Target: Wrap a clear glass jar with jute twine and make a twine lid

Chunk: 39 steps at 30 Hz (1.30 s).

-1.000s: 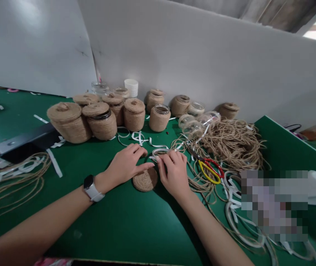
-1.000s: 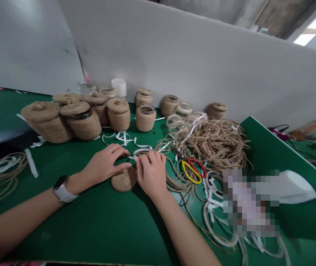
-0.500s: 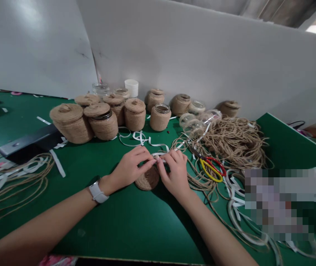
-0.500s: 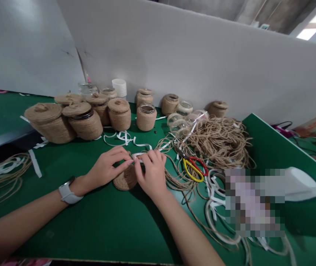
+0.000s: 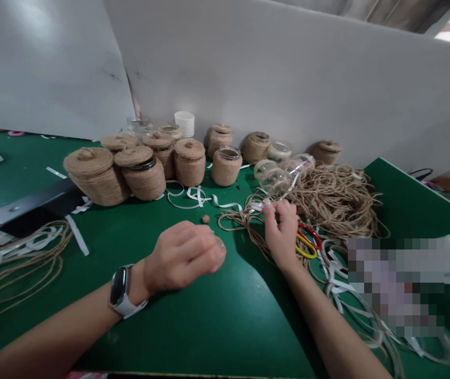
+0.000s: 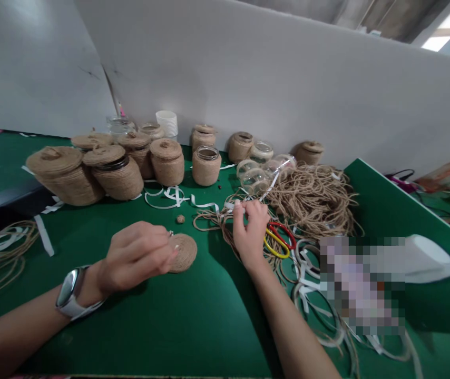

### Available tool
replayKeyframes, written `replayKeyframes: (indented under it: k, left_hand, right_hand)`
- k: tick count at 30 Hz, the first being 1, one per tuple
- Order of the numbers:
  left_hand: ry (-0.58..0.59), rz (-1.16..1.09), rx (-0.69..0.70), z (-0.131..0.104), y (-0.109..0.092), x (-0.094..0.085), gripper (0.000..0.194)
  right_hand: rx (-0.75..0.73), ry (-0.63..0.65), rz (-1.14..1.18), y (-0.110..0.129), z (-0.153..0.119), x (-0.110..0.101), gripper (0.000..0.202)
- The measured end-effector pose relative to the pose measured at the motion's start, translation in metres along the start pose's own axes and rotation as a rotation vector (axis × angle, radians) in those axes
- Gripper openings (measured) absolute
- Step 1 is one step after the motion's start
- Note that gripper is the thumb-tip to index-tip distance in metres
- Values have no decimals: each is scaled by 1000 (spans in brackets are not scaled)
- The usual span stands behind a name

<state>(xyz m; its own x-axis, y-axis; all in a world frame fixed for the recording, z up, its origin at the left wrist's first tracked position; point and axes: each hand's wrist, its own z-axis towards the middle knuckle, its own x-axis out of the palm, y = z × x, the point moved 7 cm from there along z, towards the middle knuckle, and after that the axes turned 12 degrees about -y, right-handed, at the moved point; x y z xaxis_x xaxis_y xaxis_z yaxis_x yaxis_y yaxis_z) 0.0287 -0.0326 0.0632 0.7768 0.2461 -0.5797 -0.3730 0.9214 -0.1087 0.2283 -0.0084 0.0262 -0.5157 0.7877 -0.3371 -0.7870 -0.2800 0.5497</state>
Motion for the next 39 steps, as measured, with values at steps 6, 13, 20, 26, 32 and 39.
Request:
replayKeyframes:
  k: [6, 13, 20, 26, 32, 39]
  left_hand:
    - [-29, -191, -398, -1, 31, 13, 19]
    - [41, -343, -542, -11, 45, 27, 18]
    - [70, -353, -515, -10, 41, 28, 20]
    - [118, -352, -527, -13, 41, 33, 22]
    - [185, -452, -754, -15, 45, 43, 28]
    - [106, -590, -973, -19, 65, 36, 40]
  right_hand:
    - [-75, 109, -37, 9, -13, 19, 28]
    - [141, 266, 428, 37, -20, 23, 18]
    - [245, 301, 530, 44, -26, 24, 14]
    - [277, 279, 551, 41, -24, 25, 8]
    - [-17, 169, 422, 56, -23, 14, 7]
    - [-202, -27, 293, 62, -19, -1, 12]
